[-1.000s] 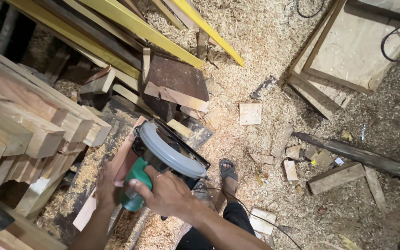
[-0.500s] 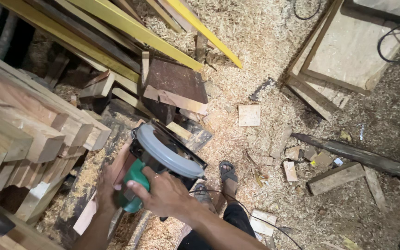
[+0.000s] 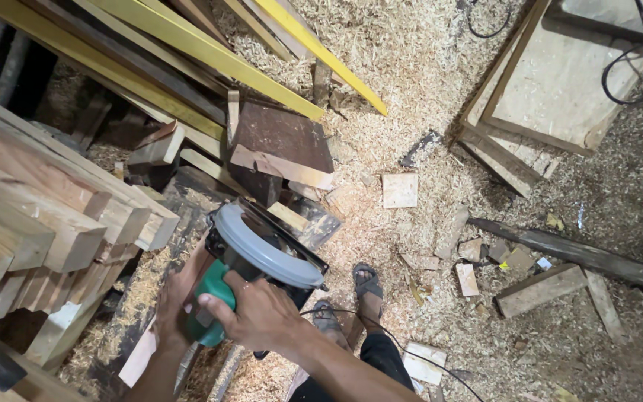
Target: The person applies glue to wooden planks using a small stick, then uses a power sander to smooth the surface of the wood. The person handles multiple wooden planks and applies glue to specific areas.
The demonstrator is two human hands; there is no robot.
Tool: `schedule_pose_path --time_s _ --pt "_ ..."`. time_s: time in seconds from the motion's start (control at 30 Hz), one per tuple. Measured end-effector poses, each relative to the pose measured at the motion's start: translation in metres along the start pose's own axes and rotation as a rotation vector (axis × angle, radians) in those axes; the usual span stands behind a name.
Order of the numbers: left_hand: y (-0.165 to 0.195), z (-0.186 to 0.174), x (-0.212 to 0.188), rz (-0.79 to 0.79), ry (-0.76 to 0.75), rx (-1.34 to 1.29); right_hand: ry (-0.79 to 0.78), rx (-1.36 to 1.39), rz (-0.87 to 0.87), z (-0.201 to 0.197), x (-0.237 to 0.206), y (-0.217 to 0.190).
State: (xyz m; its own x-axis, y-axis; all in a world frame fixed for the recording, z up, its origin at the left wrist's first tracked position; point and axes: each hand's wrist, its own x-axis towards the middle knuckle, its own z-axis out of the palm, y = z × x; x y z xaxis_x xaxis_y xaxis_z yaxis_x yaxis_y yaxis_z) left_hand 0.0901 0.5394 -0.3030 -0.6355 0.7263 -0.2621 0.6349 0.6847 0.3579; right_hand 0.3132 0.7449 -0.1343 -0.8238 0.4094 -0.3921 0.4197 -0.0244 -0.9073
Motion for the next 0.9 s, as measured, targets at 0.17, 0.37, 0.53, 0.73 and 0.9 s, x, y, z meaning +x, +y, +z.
schedule_pose_path --time_s 0.17,0.37,0.53,0.73,0.9 --pt "0.000 0.002 0.001 -0.149 0.004 -0.260 -0.040 -0.003 0.041 -0.001 0.004 -0.002" --pt "0.020 -0.011 -0.001 0.111 0.008 0.160 -0.049 0.005 0.007 0.003 0.010 0.001" --pt "0.059 -0.029 0.005 -0.111 -0.172 0.041 -0.153 -0.007 0.065 0.005 0.019 0.002" --pt "0.104 -0.056 0.012 -0.072 -0.203 -0.096 -0.126 -0.034 0.093 0.004 0.028 -0.007" --pt "0.082 -0.045 0.013 -0.017 -0.162 -0.132 -0.131 -0.045 0.122 -0.001 0.029 -0.014"
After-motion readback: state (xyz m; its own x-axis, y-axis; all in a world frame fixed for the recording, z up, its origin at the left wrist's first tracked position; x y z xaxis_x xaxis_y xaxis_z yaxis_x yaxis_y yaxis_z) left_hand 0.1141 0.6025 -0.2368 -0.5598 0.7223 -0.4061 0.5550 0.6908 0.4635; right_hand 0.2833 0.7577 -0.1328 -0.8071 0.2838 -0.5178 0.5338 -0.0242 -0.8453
